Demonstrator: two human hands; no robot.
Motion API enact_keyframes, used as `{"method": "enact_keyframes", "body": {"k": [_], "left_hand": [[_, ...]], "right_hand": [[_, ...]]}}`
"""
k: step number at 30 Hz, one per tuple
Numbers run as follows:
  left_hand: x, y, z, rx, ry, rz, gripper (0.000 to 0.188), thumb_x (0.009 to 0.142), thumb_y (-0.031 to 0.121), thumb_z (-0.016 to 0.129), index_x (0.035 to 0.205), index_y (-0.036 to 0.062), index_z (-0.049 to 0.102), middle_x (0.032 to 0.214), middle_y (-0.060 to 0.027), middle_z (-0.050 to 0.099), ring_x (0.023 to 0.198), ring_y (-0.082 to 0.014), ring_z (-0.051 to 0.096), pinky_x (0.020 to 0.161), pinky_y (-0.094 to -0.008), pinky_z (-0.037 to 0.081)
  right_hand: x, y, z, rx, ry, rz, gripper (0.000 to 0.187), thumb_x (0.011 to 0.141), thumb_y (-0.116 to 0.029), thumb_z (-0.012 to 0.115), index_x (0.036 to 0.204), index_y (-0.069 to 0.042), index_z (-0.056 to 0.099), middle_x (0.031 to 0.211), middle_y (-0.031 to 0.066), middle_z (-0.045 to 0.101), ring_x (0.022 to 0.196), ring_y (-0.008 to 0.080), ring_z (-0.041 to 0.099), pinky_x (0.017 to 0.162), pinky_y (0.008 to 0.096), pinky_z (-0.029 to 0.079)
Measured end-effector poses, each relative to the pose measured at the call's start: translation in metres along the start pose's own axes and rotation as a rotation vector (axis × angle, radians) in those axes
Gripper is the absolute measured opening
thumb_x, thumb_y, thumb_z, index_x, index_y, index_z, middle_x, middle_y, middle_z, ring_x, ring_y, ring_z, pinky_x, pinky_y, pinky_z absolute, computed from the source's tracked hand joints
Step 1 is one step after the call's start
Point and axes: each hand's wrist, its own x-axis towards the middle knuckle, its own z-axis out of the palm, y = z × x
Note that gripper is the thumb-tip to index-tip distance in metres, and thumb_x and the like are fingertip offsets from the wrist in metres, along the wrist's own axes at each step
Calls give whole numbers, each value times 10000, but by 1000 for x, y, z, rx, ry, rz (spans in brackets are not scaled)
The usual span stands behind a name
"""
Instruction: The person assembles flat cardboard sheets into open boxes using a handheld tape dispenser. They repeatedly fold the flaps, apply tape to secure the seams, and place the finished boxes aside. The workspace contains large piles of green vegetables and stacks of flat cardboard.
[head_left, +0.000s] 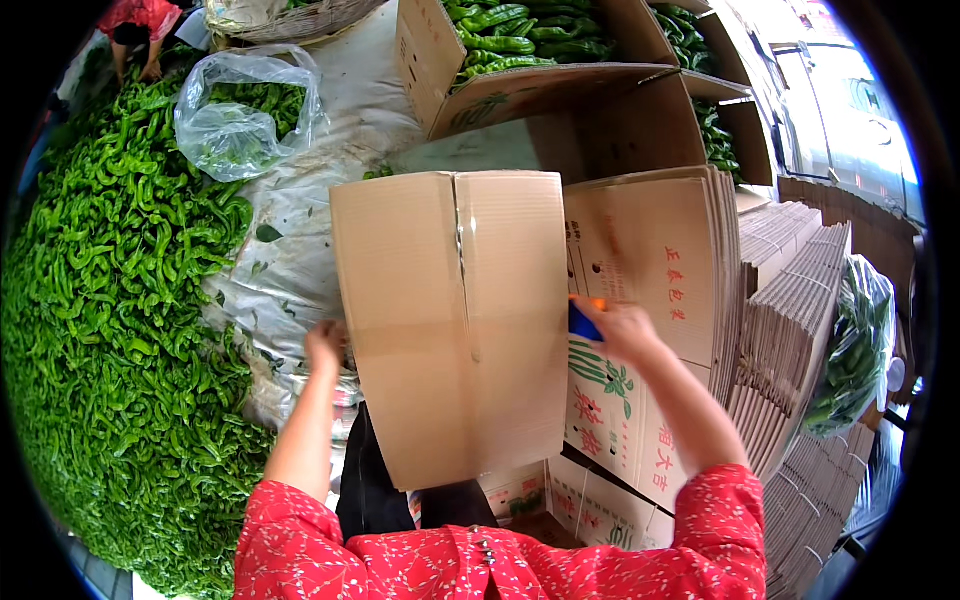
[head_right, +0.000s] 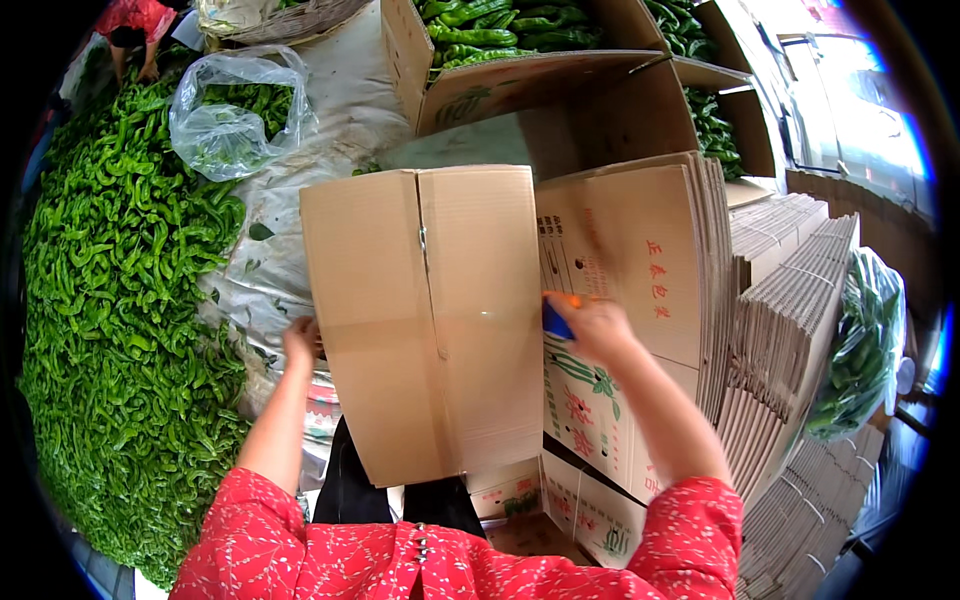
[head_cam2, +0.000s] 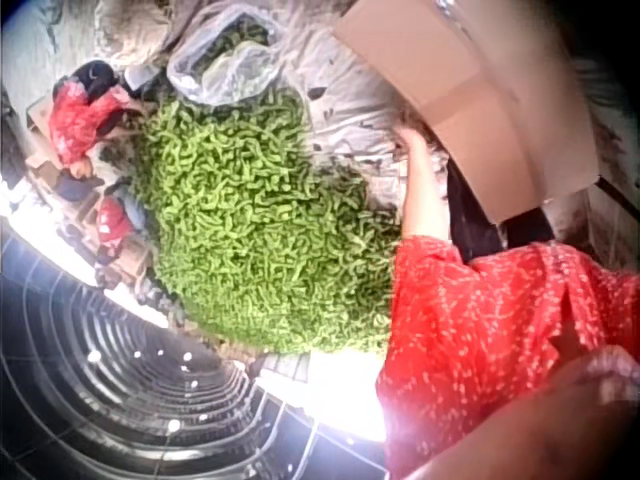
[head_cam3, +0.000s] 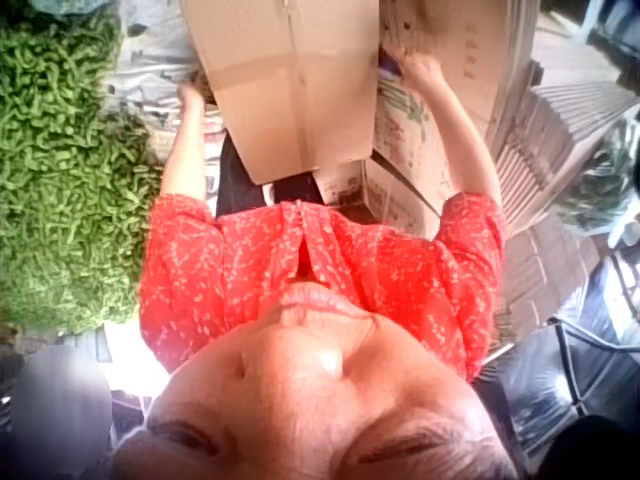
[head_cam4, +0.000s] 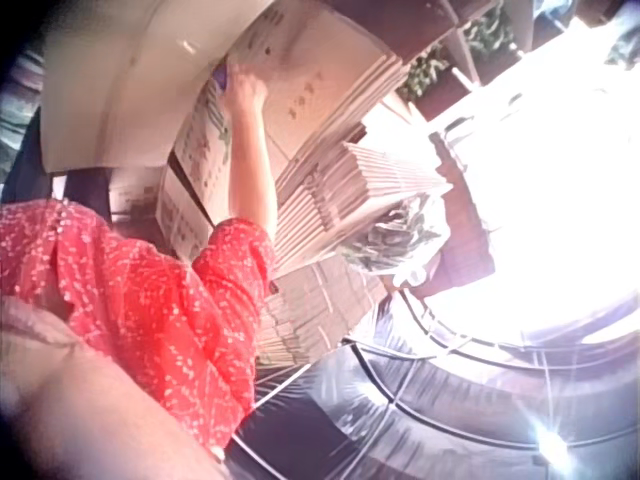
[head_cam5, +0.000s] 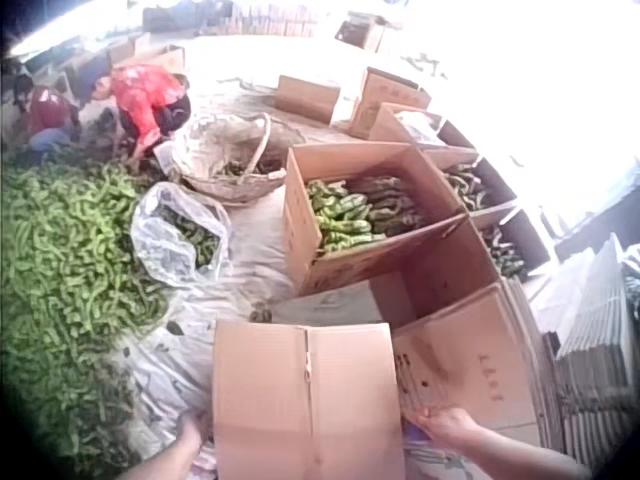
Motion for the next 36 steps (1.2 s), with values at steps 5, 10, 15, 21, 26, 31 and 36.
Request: {"method": "enact_keyframes", "body": {"k": [5,10,15,21,26,31,36], "left_hand": [[-10,-3,24,-719,-145,-224,417,947,400,507,1122,29,583,952,-91,649,839,-192,634,716,-336,520],[-36,88,14,-791,-417,-470,419,953,344,490,1192,9,562,1052,-116,635,920,-207,629,743,-343,531],[-42,98,-1,-795,-430,-451,420,967,291,444,1217,-25,563,1118,-180,632,932,-271,647,757,-364,540],[-55,45,-37,-1093,-545,-358,441,963,337,494,1300,53,502,1156,-92,603,1007,-210,603,801,-332,522],[-75,61,-86,-1198,-430,-148,444,961,332,499,1308,55,492,1183,-91,591,1029,-215,593,810,-336,520],[-104,19,-106,-1399,-297,-35,452,954,327,513,1314,56,482,1204,-88,578,1050,-218,581,820,-339,518],[-142,-33,-69,-949,54,105,473,926,325,555,1309,58,481,1175,-65,578,1064,-200,562,866,-334,493]], "right_hand": [[35,-12,8,189,180,22,636,674,-252,747,1271,-178,538,897,116,630,824,309,623,717,408,501],[88,-30,67,83,55,305,267,729,-234,701,880,-14,683,885,147,649,817,303,629,701,386,495],[112,-62,68,1235,220,811,303,892,-297,545,934,-23,668,933,183,667,846,285,620,708,386,461],[107,-78,19,778,427,530,214,887,-255,543,1049,-165,649,999,175,655,899,332,625,729,401,483],[87,-90,-58,696,680,386,255,887,-231,548,1125,-187,627,1008,102,680,907,291,655,740,392,501],[73,-113,-34,1168,608,355,265,897,-186,536,1145,-157,624,1007,109,693,897,278,667,739,375,506],[69,-138,36,810,501,433,347,778,-282,682,1078,-116,629,908,180,685,874,377,648,757,466,503]]}}
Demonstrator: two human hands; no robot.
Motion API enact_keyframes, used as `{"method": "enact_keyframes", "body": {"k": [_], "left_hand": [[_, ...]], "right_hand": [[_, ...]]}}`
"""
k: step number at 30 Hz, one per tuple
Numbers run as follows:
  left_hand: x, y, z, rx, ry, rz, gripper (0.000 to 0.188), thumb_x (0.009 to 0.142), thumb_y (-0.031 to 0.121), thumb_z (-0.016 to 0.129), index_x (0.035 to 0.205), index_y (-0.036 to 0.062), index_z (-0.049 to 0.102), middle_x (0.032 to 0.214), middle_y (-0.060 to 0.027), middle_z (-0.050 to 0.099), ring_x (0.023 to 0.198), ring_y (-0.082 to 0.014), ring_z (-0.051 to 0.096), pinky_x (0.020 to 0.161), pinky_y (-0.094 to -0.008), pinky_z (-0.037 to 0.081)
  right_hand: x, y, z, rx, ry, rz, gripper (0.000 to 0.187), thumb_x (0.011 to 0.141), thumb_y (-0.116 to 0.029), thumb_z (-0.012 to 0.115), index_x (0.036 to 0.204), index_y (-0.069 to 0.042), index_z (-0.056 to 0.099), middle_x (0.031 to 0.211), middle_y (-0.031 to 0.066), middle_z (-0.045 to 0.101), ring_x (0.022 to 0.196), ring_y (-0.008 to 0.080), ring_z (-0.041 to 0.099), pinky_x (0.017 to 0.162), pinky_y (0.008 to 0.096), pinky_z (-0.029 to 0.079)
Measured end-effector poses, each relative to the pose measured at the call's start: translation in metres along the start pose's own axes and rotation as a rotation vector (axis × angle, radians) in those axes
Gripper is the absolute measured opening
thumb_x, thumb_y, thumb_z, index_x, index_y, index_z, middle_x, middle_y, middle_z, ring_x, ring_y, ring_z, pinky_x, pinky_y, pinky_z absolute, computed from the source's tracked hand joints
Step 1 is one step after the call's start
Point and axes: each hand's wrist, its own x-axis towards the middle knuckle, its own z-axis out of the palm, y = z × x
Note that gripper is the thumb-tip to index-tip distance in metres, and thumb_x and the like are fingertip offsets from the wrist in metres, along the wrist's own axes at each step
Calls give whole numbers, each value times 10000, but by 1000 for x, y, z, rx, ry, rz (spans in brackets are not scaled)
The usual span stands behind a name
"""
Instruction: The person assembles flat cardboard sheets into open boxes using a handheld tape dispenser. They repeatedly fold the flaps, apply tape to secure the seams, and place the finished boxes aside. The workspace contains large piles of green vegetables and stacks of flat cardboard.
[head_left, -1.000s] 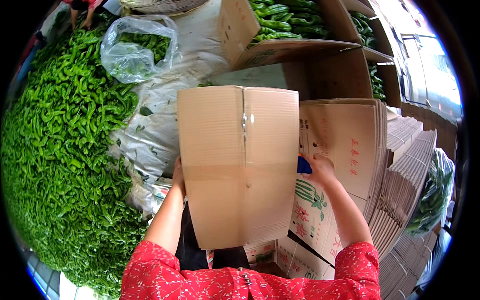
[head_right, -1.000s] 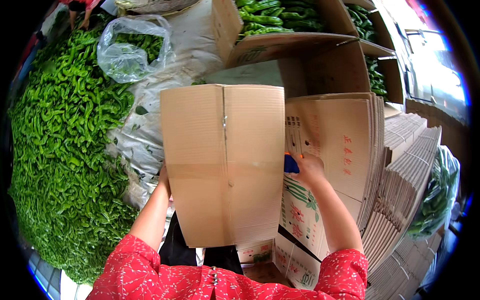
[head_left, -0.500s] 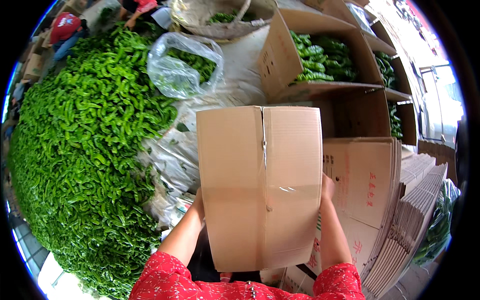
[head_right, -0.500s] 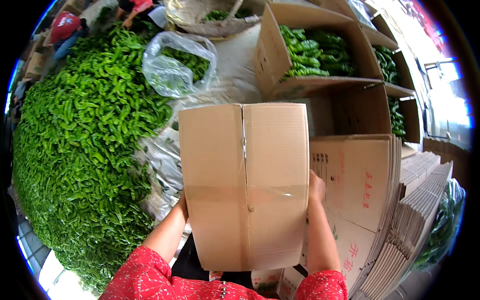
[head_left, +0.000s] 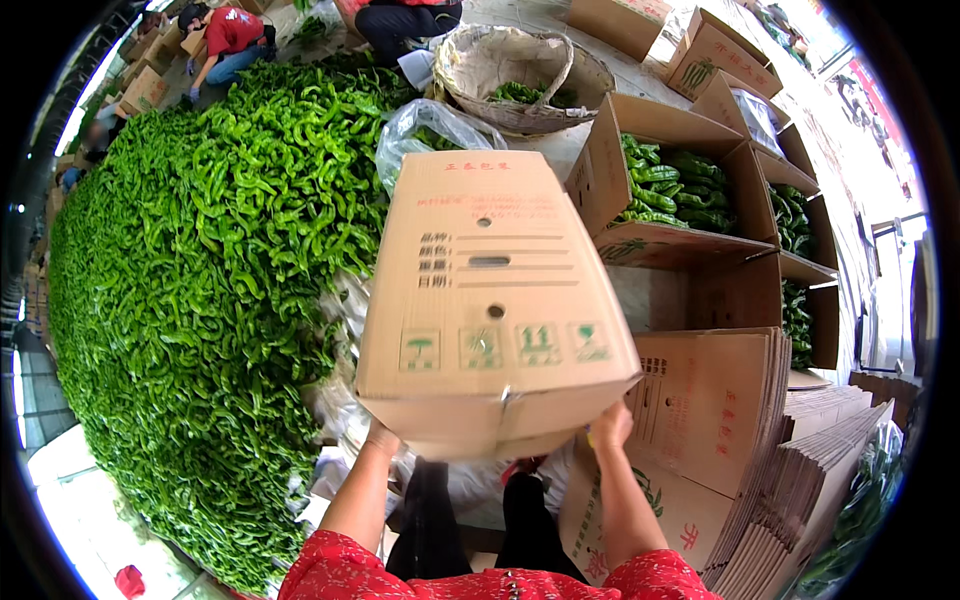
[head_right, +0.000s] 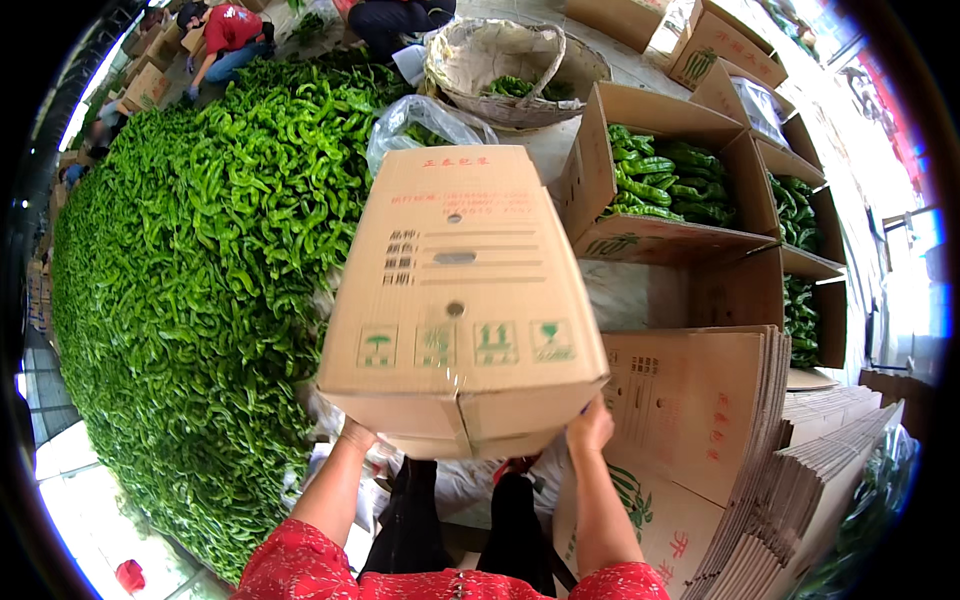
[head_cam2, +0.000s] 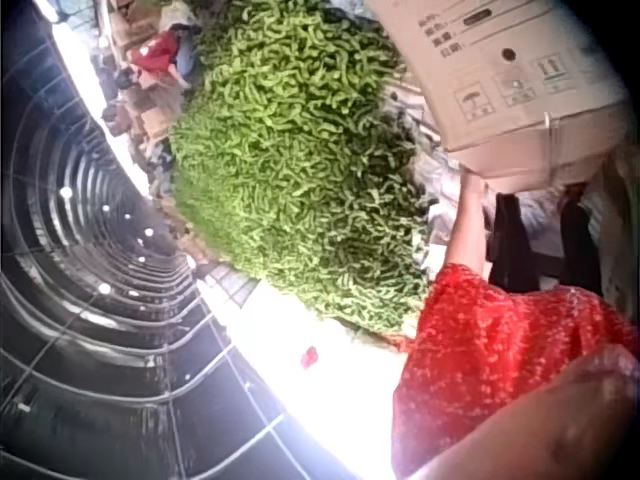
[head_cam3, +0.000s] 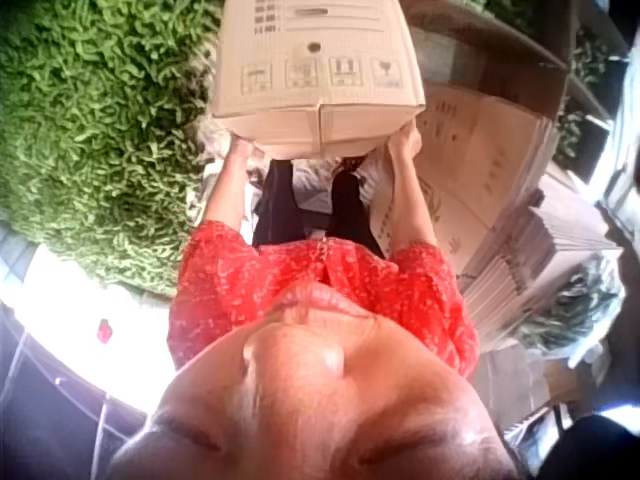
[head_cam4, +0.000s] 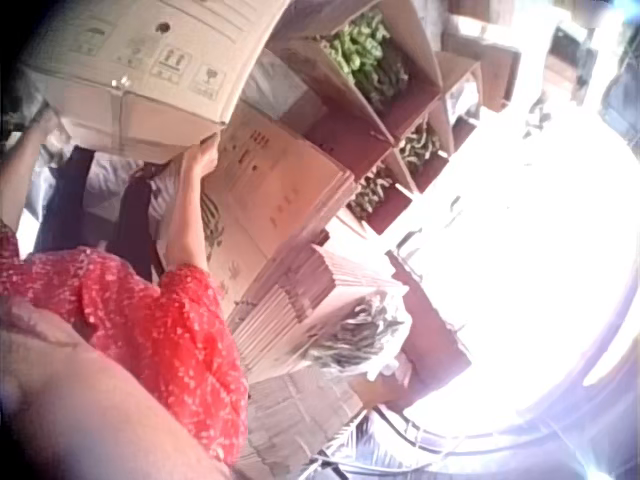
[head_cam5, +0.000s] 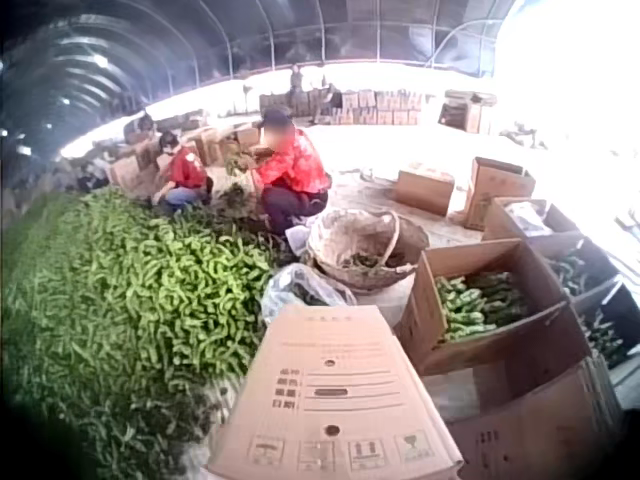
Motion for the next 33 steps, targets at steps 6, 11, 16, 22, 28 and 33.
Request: {"method": "enact_keyframes", "body": {"k": [6,11,16,22,28,33], "left_hand": [[-32,-46,-31,-197,105,-326,527,955,439,496,1330,70,485,1226,-58,578,1106,-178,551,926,-332,463],[-62,4,24,170,140,-158,508,978,371,509,1353,30,475,1313,-89,540,1191,-176,507,1014,-301,383],[-67,111,121,361,-58,187,352,930,285,613,1128,-4,590,1039,-93,635,949,-163,613,832,-309,489],[-66,128,143,-343,-363,-234,248,918,270,633,1023,46,614,986,-49,623,904,-144,583,845,-301,471],[-46,116,143,-490,-89,-234,248,970,195,545,1151,27,536,1001,-26,622,894,-113,607,827,-280,516],[-44,96,144,-527,-65,-396,274,974,178,526,1167,-16,547,1011,-62,634,868,-134,641,793,-294,543]], "right_hand": [[-37,69,39,-170,-262,31,387,798,-345,660,1101,-103,660,977,194,673,908,397,631,788,453,499],[-40,106,-49,-352,-106,12,392,788,-302,705,1089,-55,658,886,171,696,824,309,683,728,411,525],[-40,-36,-164,519,-199,-226,342,827,-65,673,1158,11,635,986,75,686,886,133,631,809,285,516],[-33,-158,-131,568,-959,-471,368,887,-193,666,1202,-6,621,1096,63,671,1015,116,583,925,277,451],[3,-179,-80,490,-1158,-532,315,940,-207,599,1199,-31,627,1071,39,665,978,107,574,898,270,459],[33,-183,-71,458,-1290,-544,310,952,-219,580,1193,-31,629,1021,21,660,947,101,567,874,264,461]]}}
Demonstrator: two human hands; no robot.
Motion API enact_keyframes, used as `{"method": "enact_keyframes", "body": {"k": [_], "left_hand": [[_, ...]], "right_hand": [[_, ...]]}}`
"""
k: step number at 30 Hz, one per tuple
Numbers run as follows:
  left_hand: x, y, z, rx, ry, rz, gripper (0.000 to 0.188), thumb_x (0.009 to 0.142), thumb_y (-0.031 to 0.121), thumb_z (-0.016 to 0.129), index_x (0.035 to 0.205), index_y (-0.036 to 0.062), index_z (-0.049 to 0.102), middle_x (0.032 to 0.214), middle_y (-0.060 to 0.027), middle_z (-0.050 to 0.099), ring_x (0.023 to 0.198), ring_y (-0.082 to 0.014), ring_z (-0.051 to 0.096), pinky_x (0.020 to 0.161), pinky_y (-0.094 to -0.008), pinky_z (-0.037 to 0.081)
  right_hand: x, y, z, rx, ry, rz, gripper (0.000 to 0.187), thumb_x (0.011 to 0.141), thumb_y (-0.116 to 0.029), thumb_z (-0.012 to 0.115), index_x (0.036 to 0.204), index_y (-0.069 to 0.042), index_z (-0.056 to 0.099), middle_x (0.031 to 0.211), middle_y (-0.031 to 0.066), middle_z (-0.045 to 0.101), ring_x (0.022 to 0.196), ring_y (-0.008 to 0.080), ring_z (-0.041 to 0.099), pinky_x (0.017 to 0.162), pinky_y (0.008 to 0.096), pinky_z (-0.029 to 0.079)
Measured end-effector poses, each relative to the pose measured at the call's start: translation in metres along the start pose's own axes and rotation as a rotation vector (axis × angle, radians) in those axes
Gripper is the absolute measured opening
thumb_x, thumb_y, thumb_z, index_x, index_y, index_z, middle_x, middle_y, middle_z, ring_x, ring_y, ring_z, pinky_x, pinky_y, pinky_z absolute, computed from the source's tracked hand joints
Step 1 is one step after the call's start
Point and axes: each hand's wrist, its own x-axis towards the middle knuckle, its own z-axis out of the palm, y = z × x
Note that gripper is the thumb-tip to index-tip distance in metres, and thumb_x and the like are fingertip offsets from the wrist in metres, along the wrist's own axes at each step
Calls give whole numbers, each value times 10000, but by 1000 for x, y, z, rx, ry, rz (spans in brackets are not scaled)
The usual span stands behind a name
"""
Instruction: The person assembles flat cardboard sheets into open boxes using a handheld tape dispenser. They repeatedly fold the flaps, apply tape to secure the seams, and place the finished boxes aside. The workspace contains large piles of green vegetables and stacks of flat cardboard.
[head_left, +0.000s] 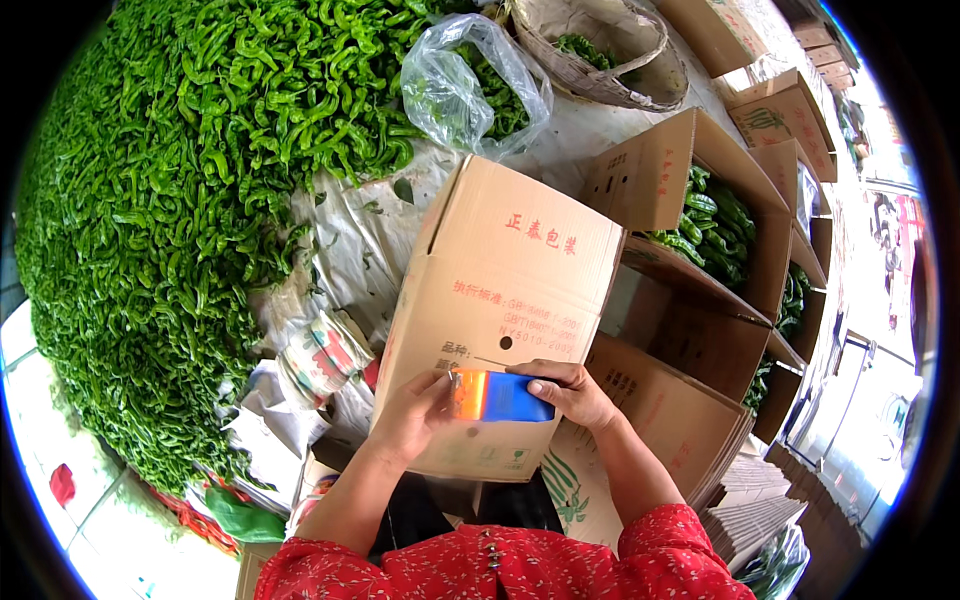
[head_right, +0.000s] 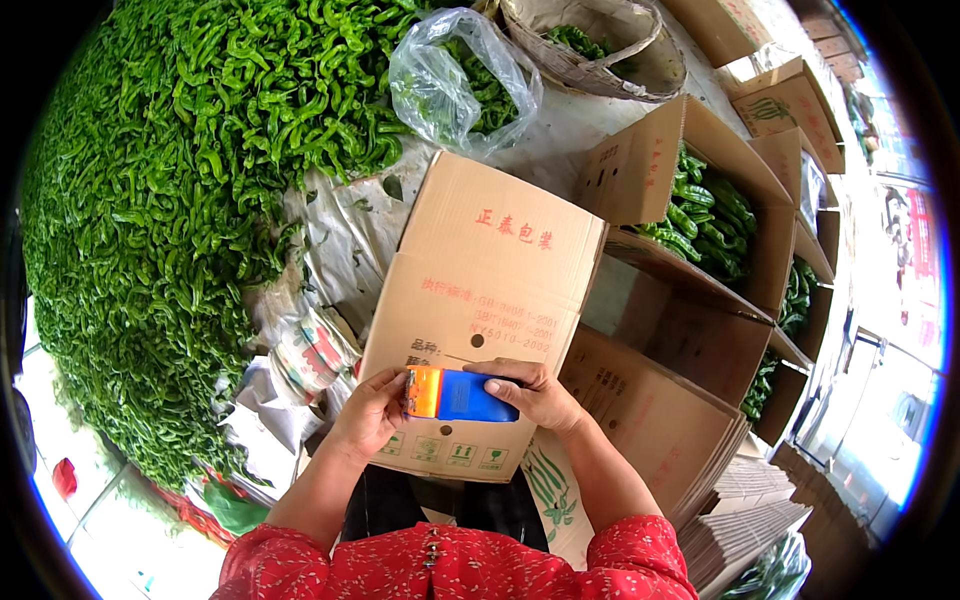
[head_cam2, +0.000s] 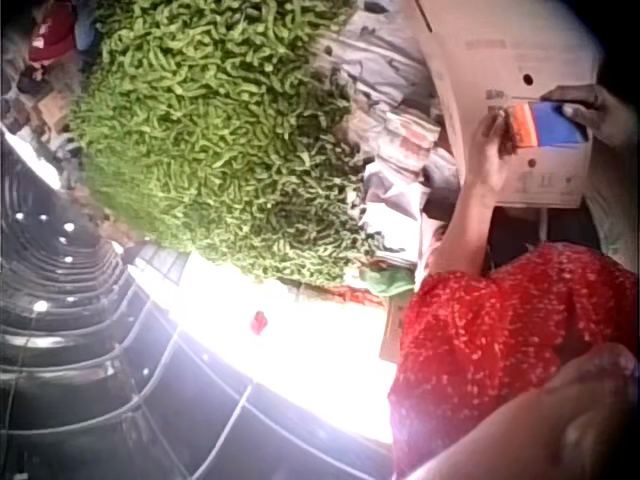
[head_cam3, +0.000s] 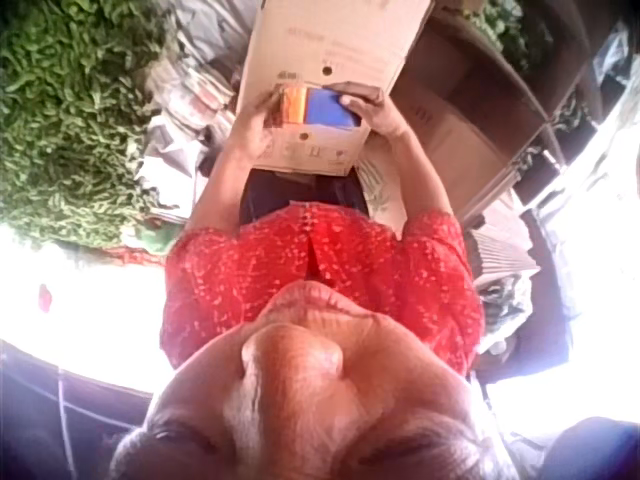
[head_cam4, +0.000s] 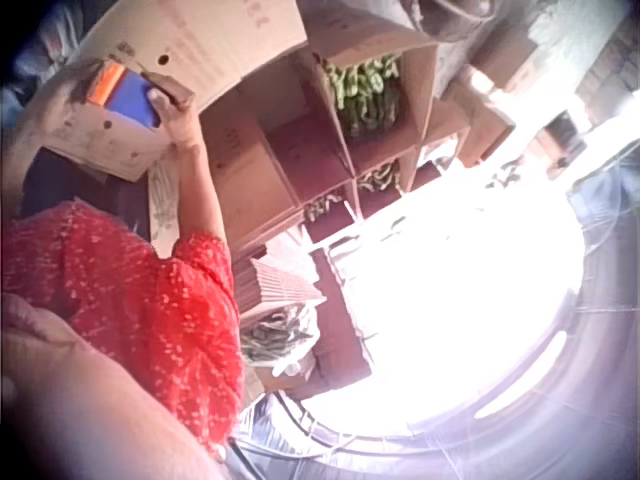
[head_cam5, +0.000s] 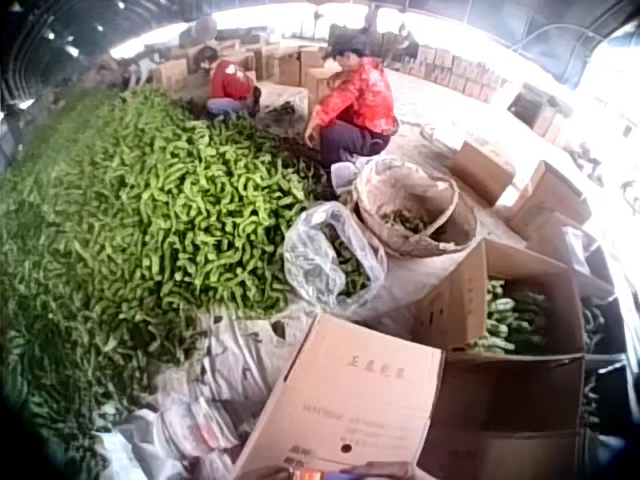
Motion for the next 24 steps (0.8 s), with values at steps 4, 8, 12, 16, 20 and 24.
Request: {"method": "enact_keyframes", "body": {"k": [4,8,12,16,20,24], "left_hand": [[8,-7,12,54,-3,-22,200,924,121,584,1064,-22,590,916,-68,628,790,-138,614,715,-274,514],[19,8,32,419,196,183,91,870,85,628,937,23,628,731,-10,599,610,-86,537,563,-232,436],[26,67,25,886,297,292,76,863,7,603,915,43,644,751,1,621,620,-74,551,567,-222,460],[65,153,-25,1052,580,392,28,851,44,625,870,38,646,718,3,602,538,-68,480,498,-222,409],[135,187,-97,1108,645,365,60,851,67,628,886,24,651,694,1,590,525,-69,455,491,-242,377],[216,125,-115,1165,538,245,85,834,86,639,879,27,680,721,-45,654,652,-113,577,599,-280,463]], "right_hand": [[-1,5,-19,82,-58,-13,301,939,-230,603,1158,-28,649,1074,49,672,985,113,580,880,280,465],[4,-12,-18,-627,-87,-275,705,770,-281,766,1368,-73,454,1151,145,619,1020,285,613,896,354,491],[-7,-23,-36,-898,-22,-337,844,684,-297,808,1400,-106,404,1001,177,592,905,342,610,839,394,514],[-63,7,-129,-1008,176,-41,805,623,-282,820,1350,-152,499,1036,167,595,918,326,634,831,393,542],[-117,34,-203,-1340,280,434,830,635,-302,758,1398,-228,439,947,131,601,860,309,636,734,421,526],[-43,63,-175,-1330,233,708,728,679,-370,712,1356,-232,482,980,142,617,912,313,635,769,421,519]]}}
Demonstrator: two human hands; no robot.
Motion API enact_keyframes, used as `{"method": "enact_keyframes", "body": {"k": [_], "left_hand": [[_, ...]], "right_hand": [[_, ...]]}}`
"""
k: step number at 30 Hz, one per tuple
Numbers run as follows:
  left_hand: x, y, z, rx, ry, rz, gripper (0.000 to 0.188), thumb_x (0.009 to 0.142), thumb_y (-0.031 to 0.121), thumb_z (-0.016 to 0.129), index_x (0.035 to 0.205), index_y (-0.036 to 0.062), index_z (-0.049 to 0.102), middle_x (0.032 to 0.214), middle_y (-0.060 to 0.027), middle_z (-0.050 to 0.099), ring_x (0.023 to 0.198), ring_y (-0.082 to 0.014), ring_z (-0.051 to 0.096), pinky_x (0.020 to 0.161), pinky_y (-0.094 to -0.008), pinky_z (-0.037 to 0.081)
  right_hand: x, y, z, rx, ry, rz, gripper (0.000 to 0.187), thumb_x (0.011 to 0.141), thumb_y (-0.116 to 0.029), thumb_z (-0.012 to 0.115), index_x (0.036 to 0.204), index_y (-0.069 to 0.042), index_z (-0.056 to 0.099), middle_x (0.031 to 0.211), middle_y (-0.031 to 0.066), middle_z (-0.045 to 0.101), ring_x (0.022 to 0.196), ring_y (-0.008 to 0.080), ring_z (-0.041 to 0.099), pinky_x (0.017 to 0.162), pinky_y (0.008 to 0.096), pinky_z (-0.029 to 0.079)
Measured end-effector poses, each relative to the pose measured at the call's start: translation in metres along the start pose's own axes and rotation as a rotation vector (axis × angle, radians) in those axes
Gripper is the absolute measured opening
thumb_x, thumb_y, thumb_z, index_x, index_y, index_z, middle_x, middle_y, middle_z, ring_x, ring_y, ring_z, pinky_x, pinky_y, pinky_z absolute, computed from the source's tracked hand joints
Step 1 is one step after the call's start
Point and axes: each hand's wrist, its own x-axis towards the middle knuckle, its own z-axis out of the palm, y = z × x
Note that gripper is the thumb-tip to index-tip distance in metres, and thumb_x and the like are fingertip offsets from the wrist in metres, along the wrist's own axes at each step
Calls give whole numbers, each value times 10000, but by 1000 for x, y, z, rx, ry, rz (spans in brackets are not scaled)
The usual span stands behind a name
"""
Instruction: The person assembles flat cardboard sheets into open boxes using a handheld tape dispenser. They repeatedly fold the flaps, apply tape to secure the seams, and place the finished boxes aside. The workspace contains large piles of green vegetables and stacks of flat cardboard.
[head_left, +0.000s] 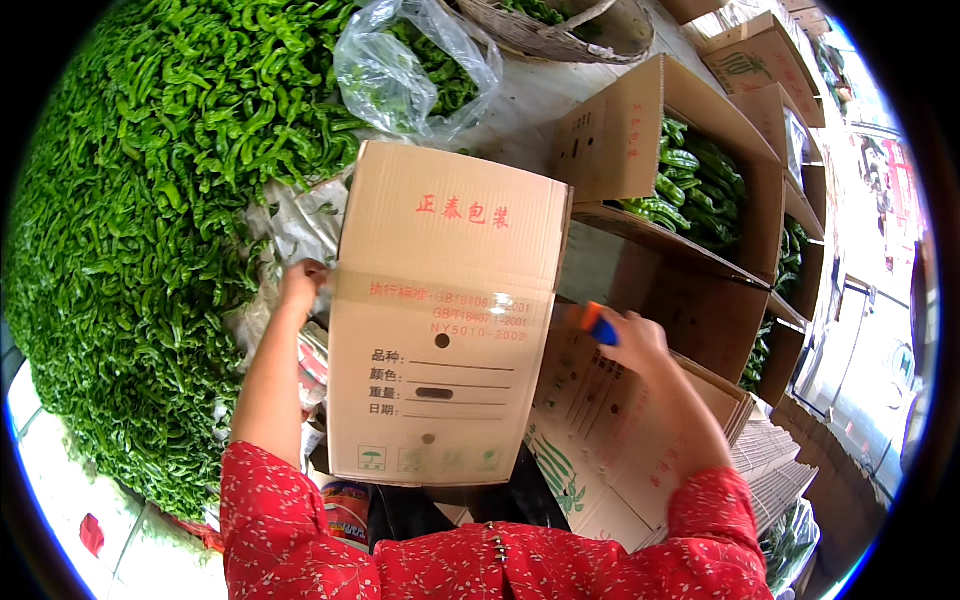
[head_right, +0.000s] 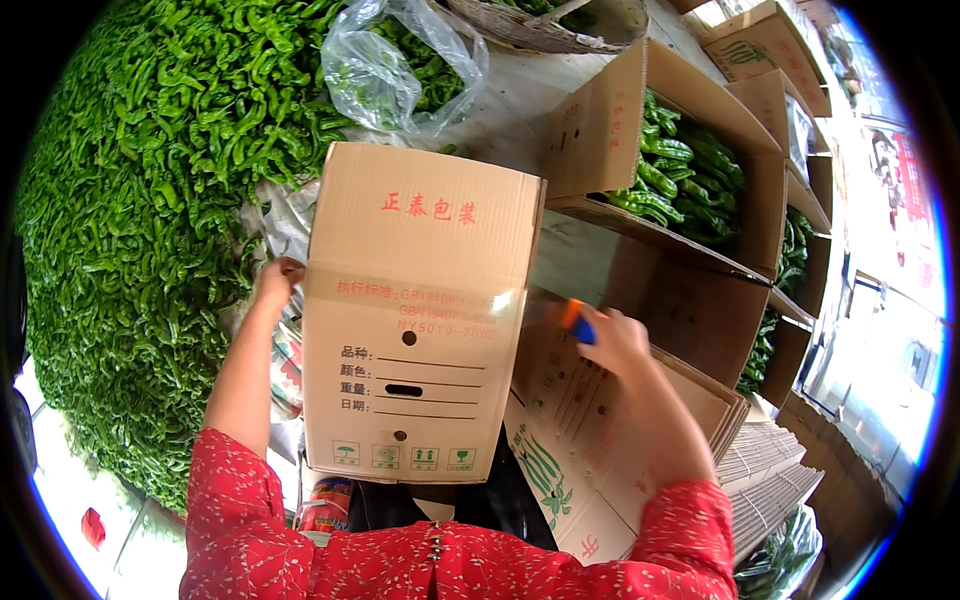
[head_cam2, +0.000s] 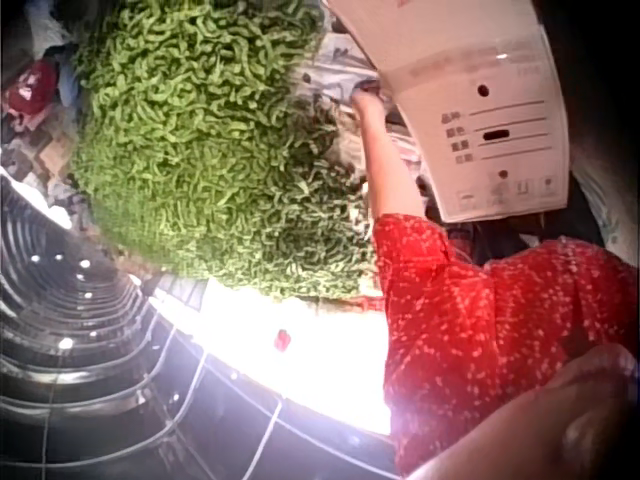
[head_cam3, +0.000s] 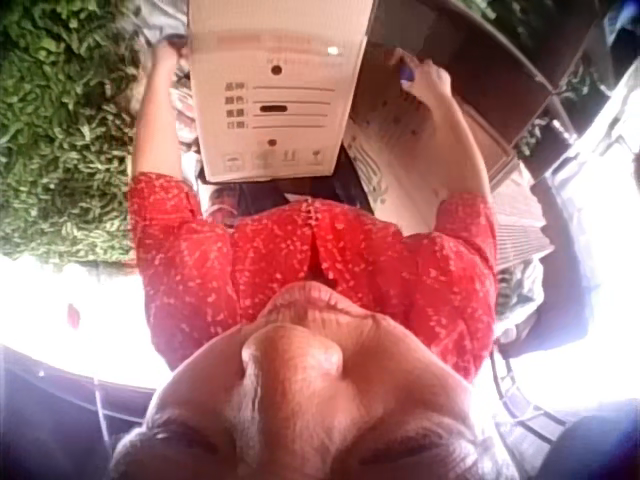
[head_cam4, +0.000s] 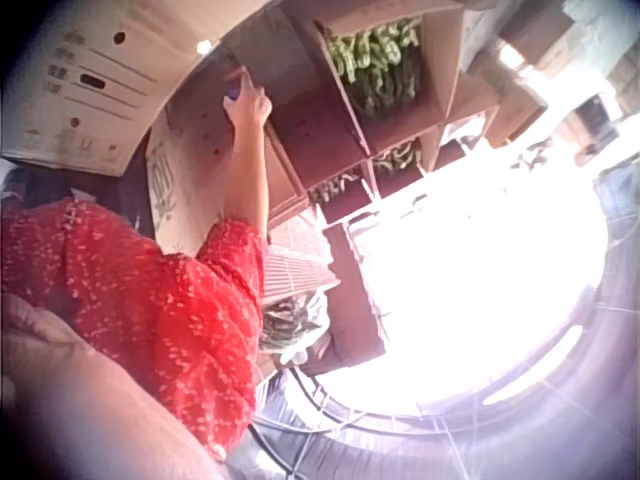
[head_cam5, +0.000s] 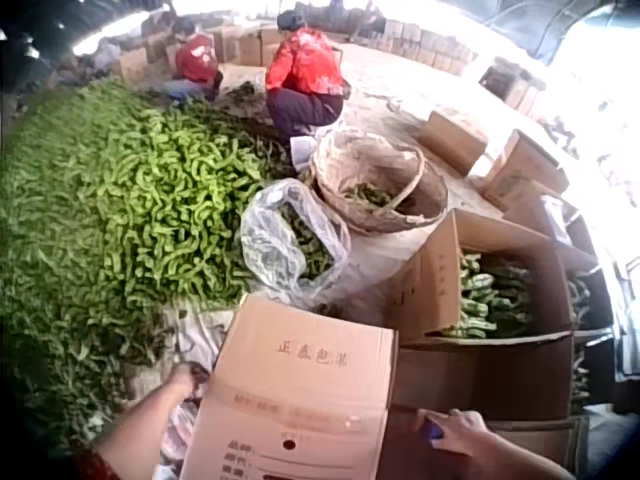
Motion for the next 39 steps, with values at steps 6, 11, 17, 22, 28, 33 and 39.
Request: {"method": "enact_keyframes", "body": {"k": [6,11,17,22,28,33,39], "left_hand": [[13,-26,37,-522,-144,-306,372,954,315,472,1153,21,584,1051,-149,648,846,-238,633,724,-361,523],[-37,1,25,-647,-230,-431,474,969,404,455,1232,23,558,1116,-139,637,915,-250,630,758,-355,525],[-113,48,-22,-745,-274,-282,568,956,464,472,1288,6,530,1182,-117,619,988,-234,621,785,-345,524],[-149,94,-67,-1008,-215,83,520,926,385,538,1272,-3,525,1138,-133,630,963,-218,630,780,-339,536],[-204,43,-96,-1109,-277,338,557,943,432,478,1338,40,473,1266,-126,549,1129,-228,549,902,-340,476],[-220,-46,-61,-951,-146,75,588,958,471,437,1378,60,440,1352,-113,487,1224,-224,480,1000,-328,396],[-190,-146,-4,-764,-229,-85,622,975,504,396,1412,61,408,1389,-123,461,1275,-213,438,1077,-328,310]], "right_hand": [[150,-99,106,6,-117,-23,267,841,-237,578,1075,-139,661,1063,121,671,1002,266,651,743,361,541],[137,-101,127,242,145,-4,306,866,-324,549,1065,-139,689,1069,148,668,995,250,656,742,368,540],[70,-114,72,2122,288,512,440,920,-375,504,1154,-19,613,1005,143,665,950,295,644,741,390,529],[35,-102,-2,1187,670,286,442,922,-371,504,1146,-5,610,988,146,665,943,298,643,744,393,527],[-8,-124,2,1138,791,228,446,924,-366,505,1137,12,606,968,150,664,935,301,642,747,397,525],[-14,-172,116,1631,534,421,449,926,-362,505,1130,26,603,951,153,664,928,304,642,750,400,523],[-4,-202,200,2122,356,553,453,929,-357,505,1121,43,600,931,157,664,920,308,641,753,403,521]]}}
